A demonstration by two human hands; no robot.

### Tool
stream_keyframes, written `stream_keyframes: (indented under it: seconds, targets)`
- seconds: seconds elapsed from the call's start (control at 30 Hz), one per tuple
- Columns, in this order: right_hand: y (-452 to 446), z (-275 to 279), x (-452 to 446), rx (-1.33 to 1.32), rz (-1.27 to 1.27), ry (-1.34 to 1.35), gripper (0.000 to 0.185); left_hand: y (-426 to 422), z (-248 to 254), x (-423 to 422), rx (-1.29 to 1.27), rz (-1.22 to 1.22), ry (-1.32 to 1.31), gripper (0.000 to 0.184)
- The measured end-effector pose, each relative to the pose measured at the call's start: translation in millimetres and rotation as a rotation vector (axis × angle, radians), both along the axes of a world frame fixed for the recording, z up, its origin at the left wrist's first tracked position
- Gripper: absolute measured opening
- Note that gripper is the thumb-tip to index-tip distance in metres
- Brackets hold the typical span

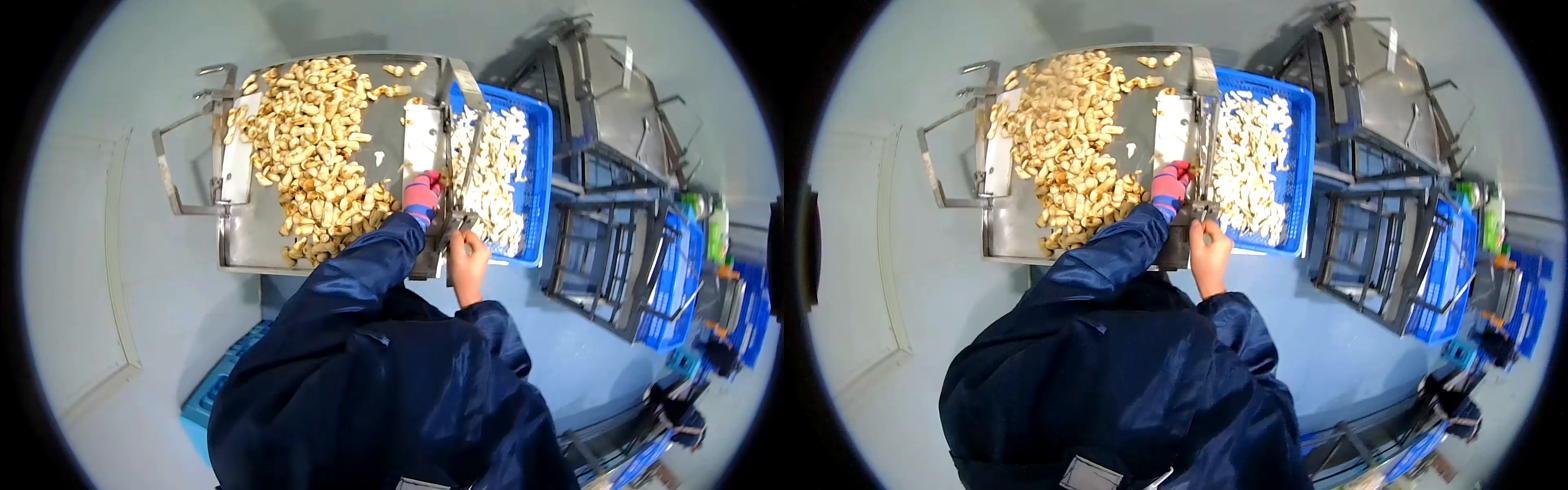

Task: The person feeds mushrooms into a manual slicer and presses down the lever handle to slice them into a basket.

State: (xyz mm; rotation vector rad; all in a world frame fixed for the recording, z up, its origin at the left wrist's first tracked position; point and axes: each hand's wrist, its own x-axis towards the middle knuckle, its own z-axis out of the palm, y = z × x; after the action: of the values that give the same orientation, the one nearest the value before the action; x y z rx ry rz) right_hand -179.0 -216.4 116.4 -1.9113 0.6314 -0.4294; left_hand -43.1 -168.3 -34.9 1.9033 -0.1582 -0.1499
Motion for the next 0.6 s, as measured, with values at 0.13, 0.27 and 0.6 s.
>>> stream_keyframes:
  seconds: [0.13,0.27,0.6]
  targets:
    - [8.1,-58.1,-25.3,0.010,-0.001,-0.028,0.024,5.1,25.7,1.8,0.015,-0.052,0.058,0.031]
    - [2.5,-7.9,-4.6,0.129,-0.023,0.051,0.022,3.2,9.9,10.4,0.075,-0.112,0.077,0.037]
    - [4.6,6.8,0.0,0.168,-0.042,0.061,0.023,-9.2,-67.3,30.5,-0.307,-0.234,0.197,0.035]
